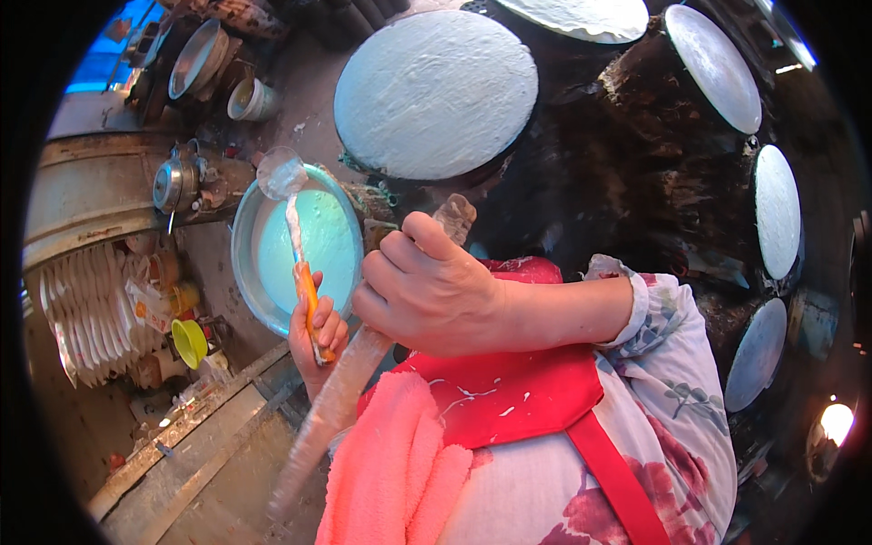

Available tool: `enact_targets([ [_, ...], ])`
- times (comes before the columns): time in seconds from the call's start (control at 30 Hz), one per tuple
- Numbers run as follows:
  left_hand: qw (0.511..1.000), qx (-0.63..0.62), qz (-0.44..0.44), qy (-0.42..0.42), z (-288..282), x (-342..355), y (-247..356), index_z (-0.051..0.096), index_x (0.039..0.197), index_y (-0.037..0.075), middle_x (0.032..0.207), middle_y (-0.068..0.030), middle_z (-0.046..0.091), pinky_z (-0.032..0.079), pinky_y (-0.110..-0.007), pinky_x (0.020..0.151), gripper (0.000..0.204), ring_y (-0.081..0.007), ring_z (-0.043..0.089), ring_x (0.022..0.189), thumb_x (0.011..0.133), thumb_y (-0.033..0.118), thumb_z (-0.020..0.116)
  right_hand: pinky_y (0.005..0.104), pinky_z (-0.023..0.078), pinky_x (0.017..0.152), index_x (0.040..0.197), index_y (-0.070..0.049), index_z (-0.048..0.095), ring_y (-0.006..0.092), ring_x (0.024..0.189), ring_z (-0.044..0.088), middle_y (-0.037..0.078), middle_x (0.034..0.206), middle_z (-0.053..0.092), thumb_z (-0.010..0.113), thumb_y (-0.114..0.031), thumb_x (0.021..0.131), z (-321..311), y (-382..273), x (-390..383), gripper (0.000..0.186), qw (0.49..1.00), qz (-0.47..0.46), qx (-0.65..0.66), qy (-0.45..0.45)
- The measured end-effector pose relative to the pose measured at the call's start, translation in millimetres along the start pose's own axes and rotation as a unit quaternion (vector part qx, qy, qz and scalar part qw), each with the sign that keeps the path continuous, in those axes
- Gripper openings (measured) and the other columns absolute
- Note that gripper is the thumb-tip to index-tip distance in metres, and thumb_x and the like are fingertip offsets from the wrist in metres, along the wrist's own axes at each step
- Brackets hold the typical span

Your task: The person ladles white batter from a blue basin onto several large, hot, convex metal pans and spreads it into thin circular layers using a wooden stick. They repeat this process across multiple pans, occasionally flipping the cooked layers with a metal spatula.

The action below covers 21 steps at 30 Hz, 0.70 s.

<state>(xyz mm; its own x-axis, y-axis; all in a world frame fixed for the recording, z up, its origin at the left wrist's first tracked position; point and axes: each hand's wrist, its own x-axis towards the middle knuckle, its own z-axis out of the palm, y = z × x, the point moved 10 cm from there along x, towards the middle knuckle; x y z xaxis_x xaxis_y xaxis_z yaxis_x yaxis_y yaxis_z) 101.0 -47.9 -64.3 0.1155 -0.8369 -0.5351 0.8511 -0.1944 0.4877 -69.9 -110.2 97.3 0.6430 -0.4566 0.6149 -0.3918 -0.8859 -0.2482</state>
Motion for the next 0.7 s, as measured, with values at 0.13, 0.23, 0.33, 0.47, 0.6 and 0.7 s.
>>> enact_targets([
  [0.13, 0.997, -0.007, 0.033, 0.066, -21.7, -4.2, 14.6, 0.038, 0.13, 0.001, 0.062, 0.0012, 0.038, 0.036, -0.018, 0.039, 0.038, -0.0043, 0.034, 0.039, 0.099, 0.022, 0.035, 0.0358, 0.032, 0.081, 0.067, -0.01, 0.047, 0.0188, 0.068, 0.047, 0.005, 0.066, 0.043, 0.053, -0.018, 0.075, 28.2, -12.5, 13.7, 0.012, 0.998, 0.002, 0.014, -0.067],
  [0.23, 0.998, -0.009, 0.04, -0.041, -23.5, -8.9, 23.1, 0.035, 0.136, 0.001, 0.099, -0.006, 0.052, 0.042, -0.026, 0.075, 0.046, -0.0086, 0.049, 0.073, 0.095, 0.02, 0.04, 0.0373, 0.032, 0.083, 0.067, -0.01, 0.047, 0.019, 0.066, 0.047, 0.006, 0.064, 0.044, 0.053, -0.017, 0.076, 38.7, -23.4, 25.6, 0.014, 0.997, -0.018, 0.011, -0.073],
  [0.33, 0.997, -0.035, 0.049, -0.056, -46.3, -10.3, 26.4, 0.032, 0.14, 0.003, 0.124, -0.0111, 0.053, 0.042, -0.032, 0.096, 0.051, -0.0146, 0.054, 0.103, 0.093, 0.021, 0.043, 0.0387, 0.035, 0.081, 0.067, -0.009, 0.047, 0.0187, 0.064, 0.047, 0.006, 0.064, 0.046, 0.054, -0.018, 0.076, 49.3, -30.0, 32.0, 0.014, 0.995, -0.027, 0.042, -0.089],
  [0.47, 0.996, -0.045, 0.081, -0.015, -73.4, -15.0, 28.2, 0.034, 0.139, 0.004, 0.131, -0.0129, 0.049, 0.036, -0.037, 0.104, 0.05, -0.0212, 0.047, 0.12, 0.093, 0.021, 0.044, 0.0393, 0.04, 0.072, 0.069, -0.009, 0.048, 0.0183, 0.064, 0.048, 0.005, 0.065, 0.047, 0.056, -0.019, 0.074, 64.6, -33.3, 33.6, 0.014, 0.985, -0.014, 0.093, -0.141],
  [0.6, 0.987, -0.087, 0.09, -0.095, -70.4, -20.4, 25.4, 0.035, 0.138, 0.004, 0.132, -0.0133, 0.048, 0.035, -0.04, 0.104, 0.047, -0.0227, 0.047, 0.12, 0.094, 0.021, 0.042, 0.0354, 0.038, 0.062, 0.07, -0.009, 0.049, 0.0185, 0.064, 0.048, 0.004, 0.067, 0.048, 0.057, -0.019, 0.073, 64.4, -31.0, 36.7, 0.013, 0.982, -0.007, 0.118, -0.145],
  [0.7, 0.993, -0.053, 0.095, 0.044, -73.3, -14.5, 25.3, 0.037, 0.135, 0.004, 0.11, -0.0088, 0.044, 0.034, -0.033, 0.083, 0.042, -0.0172, 0.043, 0.095, 0.096, 0.02, 0.039, 0.0348, 0.036, 0.064, 0.07, -0.009, 0.049, 0.0195, 0.066, 0.047, 0.004, 0.068, 0.047, 0.057, -0.019, 0.072, 60.7, -28.2, 41.0, 0.013, 0.985, -0.028, 0.108, -0.134],
])
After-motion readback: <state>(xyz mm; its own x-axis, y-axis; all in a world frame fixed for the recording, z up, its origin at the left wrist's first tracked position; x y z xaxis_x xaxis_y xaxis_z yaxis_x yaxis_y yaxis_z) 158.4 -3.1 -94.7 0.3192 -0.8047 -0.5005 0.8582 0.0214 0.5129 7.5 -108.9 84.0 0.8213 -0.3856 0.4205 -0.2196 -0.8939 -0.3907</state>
